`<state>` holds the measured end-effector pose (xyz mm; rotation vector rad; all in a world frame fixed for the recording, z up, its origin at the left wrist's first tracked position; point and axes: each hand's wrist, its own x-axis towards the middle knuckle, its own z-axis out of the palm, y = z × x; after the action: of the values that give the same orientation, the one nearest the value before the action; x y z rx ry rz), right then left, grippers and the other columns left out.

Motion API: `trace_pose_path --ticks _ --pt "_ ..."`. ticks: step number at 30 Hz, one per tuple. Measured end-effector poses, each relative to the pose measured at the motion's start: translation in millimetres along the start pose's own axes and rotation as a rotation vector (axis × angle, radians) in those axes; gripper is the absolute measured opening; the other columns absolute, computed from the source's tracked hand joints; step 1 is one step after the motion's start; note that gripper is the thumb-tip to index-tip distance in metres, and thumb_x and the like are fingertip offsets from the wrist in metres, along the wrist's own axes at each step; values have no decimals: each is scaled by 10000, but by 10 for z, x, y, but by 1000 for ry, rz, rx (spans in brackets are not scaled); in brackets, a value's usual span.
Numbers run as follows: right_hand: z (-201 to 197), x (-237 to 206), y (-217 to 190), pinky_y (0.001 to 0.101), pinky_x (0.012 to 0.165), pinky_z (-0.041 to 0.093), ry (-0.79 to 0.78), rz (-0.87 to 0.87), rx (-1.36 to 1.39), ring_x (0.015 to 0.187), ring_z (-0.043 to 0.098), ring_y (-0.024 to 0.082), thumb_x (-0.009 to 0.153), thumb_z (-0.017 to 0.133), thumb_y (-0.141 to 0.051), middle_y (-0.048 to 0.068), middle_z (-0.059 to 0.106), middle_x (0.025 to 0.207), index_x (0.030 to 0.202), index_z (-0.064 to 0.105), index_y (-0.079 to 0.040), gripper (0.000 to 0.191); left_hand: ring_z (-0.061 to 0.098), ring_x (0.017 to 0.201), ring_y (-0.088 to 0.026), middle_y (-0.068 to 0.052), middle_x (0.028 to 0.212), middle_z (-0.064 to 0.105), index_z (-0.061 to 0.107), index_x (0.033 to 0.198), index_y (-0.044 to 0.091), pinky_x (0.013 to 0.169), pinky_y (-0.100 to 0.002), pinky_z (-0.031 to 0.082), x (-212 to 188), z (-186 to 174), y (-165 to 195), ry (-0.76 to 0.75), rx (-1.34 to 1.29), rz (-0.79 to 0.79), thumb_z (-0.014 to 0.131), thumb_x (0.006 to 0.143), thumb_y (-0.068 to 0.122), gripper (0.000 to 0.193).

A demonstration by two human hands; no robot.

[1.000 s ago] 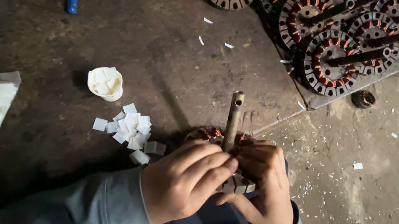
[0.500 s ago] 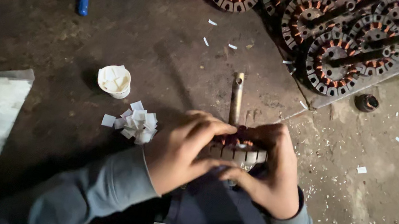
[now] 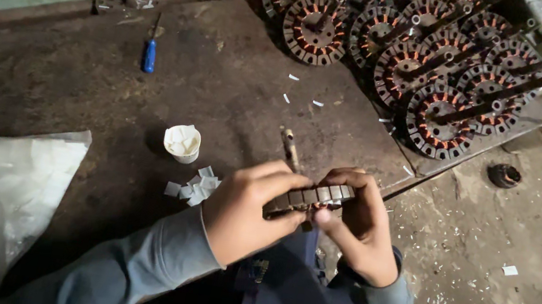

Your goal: The person inserts small white insulating pieces into the slots of a motor stator and uses a screwdriver to press the copper windings and insulation into place. The person rotates the stator to access different slots and continues the insertion and pressing process.

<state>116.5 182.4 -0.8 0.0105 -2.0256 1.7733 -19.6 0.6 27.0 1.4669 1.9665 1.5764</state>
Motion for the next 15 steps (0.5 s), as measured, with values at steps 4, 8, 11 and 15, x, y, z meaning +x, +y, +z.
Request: trace_pose_path --ticks 4,8,11,15 --pt "-36 -37 -33 314 987 479 31 139 49 1128 569 167 961 628 -30 100 563 1222 1293 531 5 347 710 1032 -191 -98 1082 712 693 1164 -21 907 -307 548 87 -14 -87 -25 -244 -43 786 861 168 370" --pt "19 -38 -112 315 947 503 50 179 45 1093 590 164 957 603 18 88 556 1221 1255 535 5 306 686 1058 -144 -62 1097 717 689 1198 -6 936 -287 531 104 -44 -85 -140 -394 -132 753 916 187 347" --pt "68 -44 -163 314 973 475 66 185 20 1106 567 170 947 622 31 94 550 1200 1221 536 1 289 691 1031 -145 -59 1060 707 697 1178 -1 920 -288 529 74 -88 -46 -161 -363 -138 762 900 172 334" --pt "120 -85 -178 321 1011 436 30 61 -46 1116 531 186 921 657 44 107 526 1203 1216 498 -12 339 690 968 -171 -72 1007 681 710 1111 -1 872 -305 529 24 -106 40 -88 -284 -125 787 852 123 297"
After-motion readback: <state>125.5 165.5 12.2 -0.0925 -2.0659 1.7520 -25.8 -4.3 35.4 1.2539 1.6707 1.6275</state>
